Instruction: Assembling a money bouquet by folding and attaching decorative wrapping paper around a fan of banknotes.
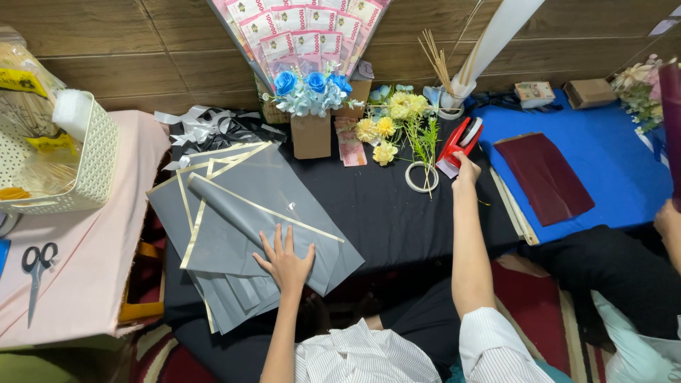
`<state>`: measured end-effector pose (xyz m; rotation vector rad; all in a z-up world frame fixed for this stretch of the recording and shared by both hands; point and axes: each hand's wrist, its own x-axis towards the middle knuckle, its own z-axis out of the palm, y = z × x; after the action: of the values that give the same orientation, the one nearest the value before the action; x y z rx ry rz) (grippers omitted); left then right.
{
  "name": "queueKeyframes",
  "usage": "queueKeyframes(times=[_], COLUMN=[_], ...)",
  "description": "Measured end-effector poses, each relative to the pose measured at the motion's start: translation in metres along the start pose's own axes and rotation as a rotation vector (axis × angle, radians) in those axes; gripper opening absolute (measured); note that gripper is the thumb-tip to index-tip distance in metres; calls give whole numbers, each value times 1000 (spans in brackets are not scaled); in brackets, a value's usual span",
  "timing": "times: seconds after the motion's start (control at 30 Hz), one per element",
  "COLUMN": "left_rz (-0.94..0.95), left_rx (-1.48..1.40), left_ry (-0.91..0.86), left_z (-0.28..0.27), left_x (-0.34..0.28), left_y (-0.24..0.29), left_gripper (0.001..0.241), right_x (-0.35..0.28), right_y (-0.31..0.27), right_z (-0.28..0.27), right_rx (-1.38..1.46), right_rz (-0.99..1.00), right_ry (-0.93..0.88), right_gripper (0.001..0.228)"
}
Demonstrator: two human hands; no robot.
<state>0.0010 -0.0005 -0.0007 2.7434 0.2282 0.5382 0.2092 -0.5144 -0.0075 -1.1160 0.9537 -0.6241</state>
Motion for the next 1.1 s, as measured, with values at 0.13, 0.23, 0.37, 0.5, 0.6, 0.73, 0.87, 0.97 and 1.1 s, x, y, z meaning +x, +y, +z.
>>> queueKeyframes(times=[0.13, 0.23, 0.37, 0.5, 0.6, 0.73, 0.87, 0.97, 1.1], left_rz=[-14, -17, -18, -18, -14, -9, -7, -7, -11], left_rx=[-32, -22, -24, -16, -23, -20, -16, -14, 10], left_ry=[-12, -9, -10, -10, -2, -10, -1, 4, 10], left_z=[-3, -4, -4, -3, -2, -1, -3, -5, -3], left_x=[-1, 0, -1, -1, 1, 0, -2, -3, -1], left_y=[1, 2, 2, 1, 1, 0, 0, 0, 2], left_gripper=[69, 69, 70, 70, 69, 69, 69, 68, 71], right_x=[12, 10, 36, 19, 7, 0, 12, -12, -85], right_y=[24, 28, 52, 49, 43, 40, 46, 28, -1], right_z=[-2, 3, 11, 11, 6, -9, -32, -45, -40], right_rx=[71, 3, -203, -268, -429, -685, -828, -737, -534], right_rz=[-45, -91, -156, -189, -190, -471, -744, -800, -905], right_ry=[25, 39, 119, 139, 195, 245, 187, 69, 31], right_gripper=[39, 31, 23, 21, 19, 13, 11, 15, 5])
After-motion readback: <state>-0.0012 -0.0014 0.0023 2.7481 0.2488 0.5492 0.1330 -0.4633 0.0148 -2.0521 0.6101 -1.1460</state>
